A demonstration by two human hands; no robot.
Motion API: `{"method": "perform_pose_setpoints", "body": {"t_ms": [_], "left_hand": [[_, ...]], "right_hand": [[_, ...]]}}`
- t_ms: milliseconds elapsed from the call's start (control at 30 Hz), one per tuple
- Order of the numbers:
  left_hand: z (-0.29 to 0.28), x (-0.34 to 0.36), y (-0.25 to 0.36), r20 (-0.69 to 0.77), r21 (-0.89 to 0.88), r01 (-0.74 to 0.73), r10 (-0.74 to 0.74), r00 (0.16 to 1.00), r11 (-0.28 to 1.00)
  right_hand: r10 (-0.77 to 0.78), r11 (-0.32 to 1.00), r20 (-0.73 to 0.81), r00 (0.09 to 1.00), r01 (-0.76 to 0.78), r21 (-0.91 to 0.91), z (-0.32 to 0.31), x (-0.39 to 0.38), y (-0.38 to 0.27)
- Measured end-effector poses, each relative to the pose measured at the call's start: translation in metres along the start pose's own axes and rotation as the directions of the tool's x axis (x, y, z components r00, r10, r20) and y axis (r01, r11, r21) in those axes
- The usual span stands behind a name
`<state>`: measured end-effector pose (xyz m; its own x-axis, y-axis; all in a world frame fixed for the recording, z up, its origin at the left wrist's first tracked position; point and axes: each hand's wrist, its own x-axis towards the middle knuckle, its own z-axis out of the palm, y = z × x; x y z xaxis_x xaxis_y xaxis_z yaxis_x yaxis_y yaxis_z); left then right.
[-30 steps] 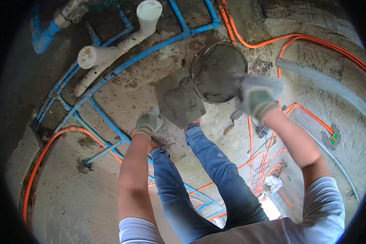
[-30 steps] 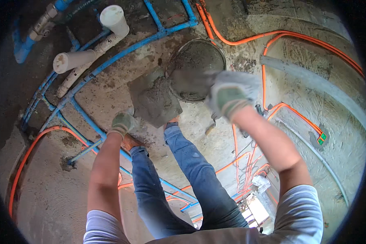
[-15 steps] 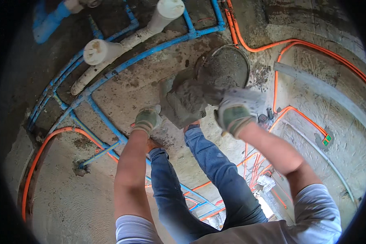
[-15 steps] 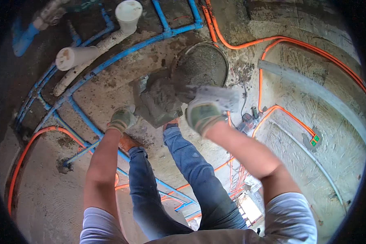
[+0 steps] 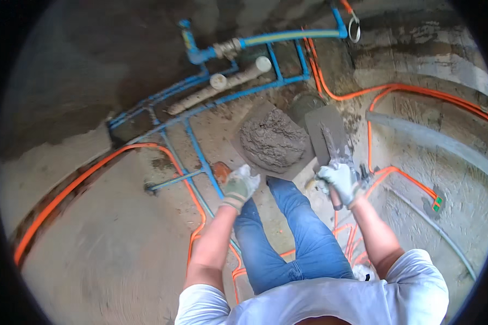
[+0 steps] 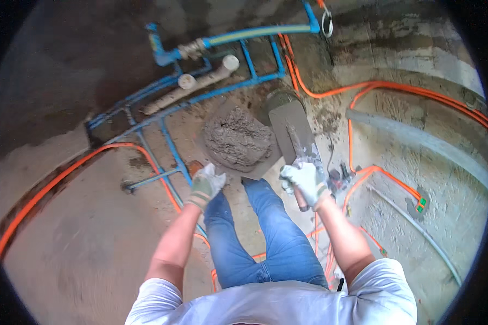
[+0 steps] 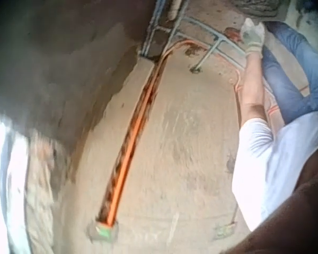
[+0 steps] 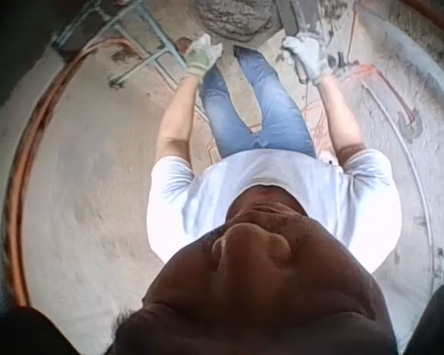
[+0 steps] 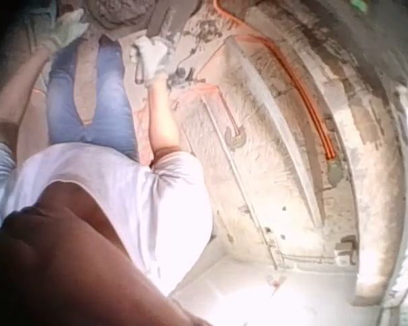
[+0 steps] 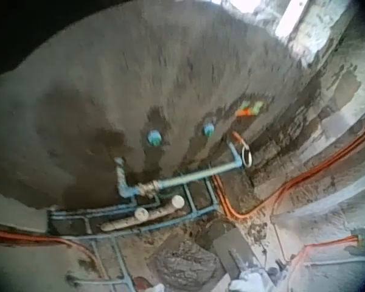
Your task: Apply mortar to a recessed wall area and around plumbing pipes using a trowel and hawk.
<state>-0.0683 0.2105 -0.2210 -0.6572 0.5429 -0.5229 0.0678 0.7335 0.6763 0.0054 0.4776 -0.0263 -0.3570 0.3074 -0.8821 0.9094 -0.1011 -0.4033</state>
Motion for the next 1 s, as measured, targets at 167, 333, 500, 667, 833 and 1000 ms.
{"method": "perform_pose_setpoints", "body": {"t_ms": [167,333,500,667,833,1000], "left_hand": [[-0.071,-0.063,0.085,-0.262,-0.115,0.096,-0.123,0.957,0.989],[-0.122,-0.12,0.19,-0.423,-0.324,0.171,-0.304,0.853,0.931],[-0.185,-0.169,0.272,-0.567,-0.501,0.065,-0.384,0.729,0.863],[-0.248,-0.18,0.31,-0.555,-0.67,-0.123,-0.384,0.737,0.732],[-0.289,-0.214,0.33,-0.418,-0.76,-0.029,-0.455,0.786,0.649],[-0.321,-0.213,0.27,-0.464,-0.752,-0.022,-0.504,0.729,0.659]], "right_hand": [[-0.501,0.636,-0.065,0.863,0.316,-0.704,0.04,-0.049,-0.062],[-0.514,0.336,0.243,0.822,0.454,-0.825,-0.012,-0.137,-0.133],[-0.702,0.347,0.32,0.636,0.699,-0.625,-0.072,-0.193,-0.167],[-0.809,-0.444,0.572,-0.134,0.778,-0.445,-0.095,-0.149,-0.209],[-0.804,-0.581,0.567,-0.177,0.435,-0.688,-0.056,-0.105,-0.263],[-0.845,-0.491,0.532,-0.059,0.482,-0.726,0.041,-0.104,-0.287]]}}
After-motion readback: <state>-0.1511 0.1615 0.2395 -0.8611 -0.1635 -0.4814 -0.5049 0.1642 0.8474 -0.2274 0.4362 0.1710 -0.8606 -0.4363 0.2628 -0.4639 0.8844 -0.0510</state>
